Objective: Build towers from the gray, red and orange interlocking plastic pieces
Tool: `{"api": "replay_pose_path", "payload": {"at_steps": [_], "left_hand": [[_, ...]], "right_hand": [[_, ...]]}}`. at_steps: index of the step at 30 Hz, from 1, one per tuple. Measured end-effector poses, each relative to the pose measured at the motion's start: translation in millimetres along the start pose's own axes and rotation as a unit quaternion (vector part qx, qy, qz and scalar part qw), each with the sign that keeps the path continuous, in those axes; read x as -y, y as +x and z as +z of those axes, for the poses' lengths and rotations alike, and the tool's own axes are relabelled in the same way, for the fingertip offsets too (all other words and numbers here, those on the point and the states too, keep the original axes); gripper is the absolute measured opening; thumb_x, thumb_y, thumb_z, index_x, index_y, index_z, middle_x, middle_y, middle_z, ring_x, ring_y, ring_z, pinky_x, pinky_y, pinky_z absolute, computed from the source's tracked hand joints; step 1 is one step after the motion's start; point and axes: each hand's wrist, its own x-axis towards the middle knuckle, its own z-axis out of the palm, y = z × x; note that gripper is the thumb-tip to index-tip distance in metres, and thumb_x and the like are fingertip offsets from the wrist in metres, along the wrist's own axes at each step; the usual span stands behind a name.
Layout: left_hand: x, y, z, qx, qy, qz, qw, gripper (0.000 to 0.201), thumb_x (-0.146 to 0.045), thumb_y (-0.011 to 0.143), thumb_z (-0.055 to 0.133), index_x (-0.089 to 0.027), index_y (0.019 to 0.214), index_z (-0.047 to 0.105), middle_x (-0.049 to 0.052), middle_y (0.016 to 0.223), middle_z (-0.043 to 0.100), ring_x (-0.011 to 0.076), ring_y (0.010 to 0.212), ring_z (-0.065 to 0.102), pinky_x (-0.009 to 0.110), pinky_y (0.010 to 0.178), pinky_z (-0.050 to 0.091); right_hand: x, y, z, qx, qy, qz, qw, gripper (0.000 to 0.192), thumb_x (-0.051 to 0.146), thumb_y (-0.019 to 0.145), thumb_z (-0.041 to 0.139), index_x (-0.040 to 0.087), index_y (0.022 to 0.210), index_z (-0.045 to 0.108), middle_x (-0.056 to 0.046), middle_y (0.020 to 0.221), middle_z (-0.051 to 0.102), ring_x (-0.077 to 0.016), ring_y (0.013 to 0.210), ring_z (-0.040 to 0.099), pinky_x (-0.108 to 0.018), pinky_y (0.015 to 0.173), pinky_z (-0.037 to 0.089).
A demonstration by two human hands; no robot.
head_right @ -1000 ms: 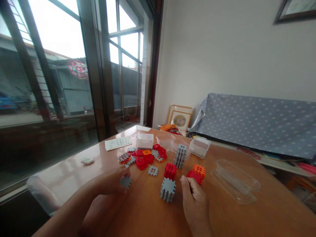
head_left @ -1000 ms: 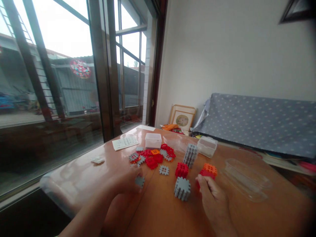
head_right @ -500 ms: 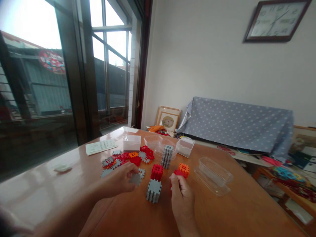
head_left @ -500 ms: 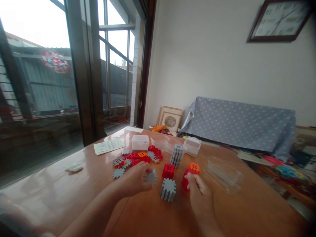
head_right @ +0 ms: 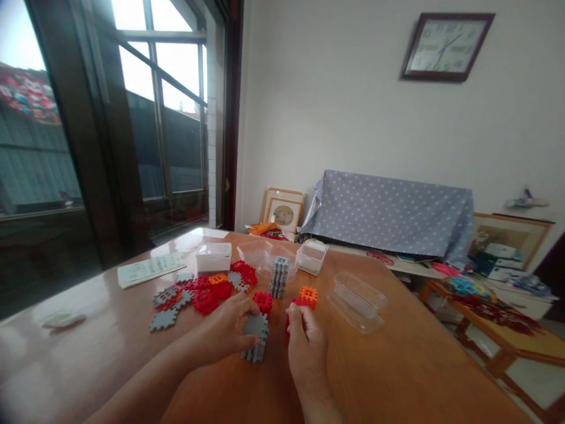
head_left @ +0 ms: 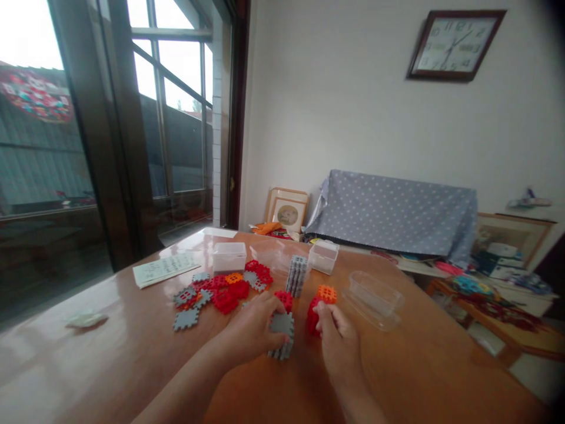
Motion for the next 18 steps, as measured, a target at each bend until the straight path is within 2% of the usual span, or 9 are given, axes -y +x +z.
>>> {"api": "replay_pose_path", "payload": {"at_steps": [6, 13, 15, 18], "left_hand": [[-4, 0, 4.2, 0.006, 0.001, -0.01, 1.0, 0.038, -0.029, 0.067, 0.081, -0.024, 0.101, 0.065, 0.003, 0.105, 0.062, 0.0232, 0.095, 0.058, 0.032, 0.079, 0.043], [-3, -3, 0.0, 0.014, 0.008, -0.009, 1.0, 0.041, -0.034, 0.066, 0.083, -0.024, 0.102, 0.067, 0.005, 0.107, 0.063, 0.0245, 0.094, 0.059, 0.033, 0.08, 0.045], [-1, -3, -1.7, 0.001, -0.018, -0.008, 1.0, 0.037, -0.037, 0.072, 0.079, -0.023, 0.104, 0.067, 0.005, 0.108, 0.064, 0.0241, 0.095, 0.06, 0.034, 0.082, 0.046], [-1, -1, -3.0, -0.032, -0.088, -0.059, 0.994, 0.025, -0.04, 0.086, 0.062, -0.02, 0.101, 0.068, 0.006, 0.103, 0.069, 0.0233, 0.094, 0.063, 0.034, 0.085, 0.049]], "right_hand": [[2, 0, 0, -0.003, -0.005, -0.003, 1.0, 0.045, 0.06, 0.095, 0.052, 0.021, 0.071, 0.059, 0.003, 0.064, 0.051, -0.016, 0.061, 0.049, -0.025, 0.058, 0.038], [-2, 1, 0, 0.003, -0.009, -0.004, 1.0, 0.044, 0.058, 0.095, 0.053, 0.022, 0.071, 0.058, 0.004, 0.064, 0.05, -0.0158, 0.062, 0.048, -0.025, 0.059, 0.038], [-5, 1, 0, 0.016, -0.014, -0.001, 1.0, 0.044, 0.058, 0.095, 0.053, 0.021, 0.072, 0.06, 0.003, 0.064, 0.051, -0.0159, 0.062, 0.049, -0.026, 0.059, 0.038], [-11, 2, 1, 0.038, -0.025, 0.009, 0.999, 0.045, 0.058, 0.094, 0.054, 0.021, 0.072, 0.062, 0.002, 0.064, 0.054, -0.0166, 0.062, 0.05, -0.026, 0.059, 0.039]]}}
